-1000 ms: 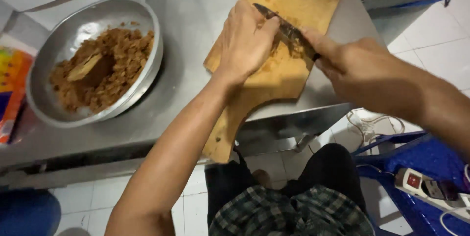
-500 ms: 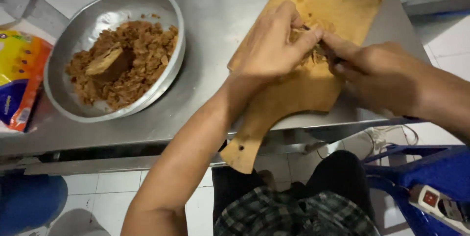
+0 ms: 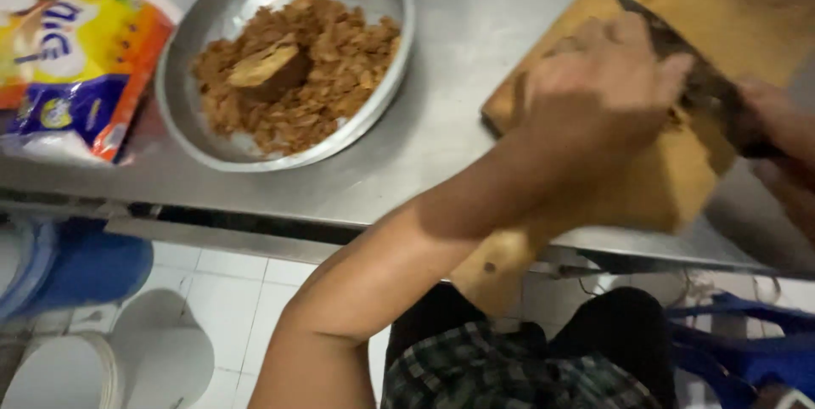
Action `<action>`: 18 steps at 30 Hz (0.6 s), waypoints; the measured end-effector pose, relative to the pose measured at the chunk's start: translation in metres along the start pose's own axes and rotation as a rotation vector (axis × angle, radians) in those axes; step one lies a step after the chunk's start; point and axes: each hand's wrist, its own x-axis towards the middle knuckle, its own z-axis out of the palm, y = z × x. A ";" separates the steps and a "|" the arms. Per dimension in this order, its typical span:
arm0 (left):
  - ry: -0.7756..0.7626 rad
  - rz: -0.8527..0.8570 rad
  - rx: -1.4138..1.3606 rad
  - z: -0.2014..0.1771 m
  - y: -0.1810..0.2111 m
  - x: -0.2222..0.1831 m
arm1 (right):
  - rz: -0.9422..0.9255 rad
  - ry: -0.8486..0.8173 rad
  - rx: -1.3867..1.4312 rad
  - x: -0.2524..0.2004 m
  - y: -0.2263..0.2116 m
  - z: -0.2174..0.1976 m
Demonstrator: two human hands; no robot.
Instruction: Chopping a block of brown sugar on a wooden board and transferring it to a bowl
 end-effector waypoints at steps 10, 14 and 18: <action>0.885 0.020 -0.036 0.052 0.002 -0.003 | -0.081 -0.049 -0.847 0.023 -0.067 0.032; 0.294 0.129 0.002 0.003 0.007 -0.024 | -0.006 -0.067 -1.233 0.012 -0.096 0.027; 0.688 0.058 0.201 0.039 -0.008 -0.009 | 0.720 -0.324 -0.906 0.028 -0.098 0.015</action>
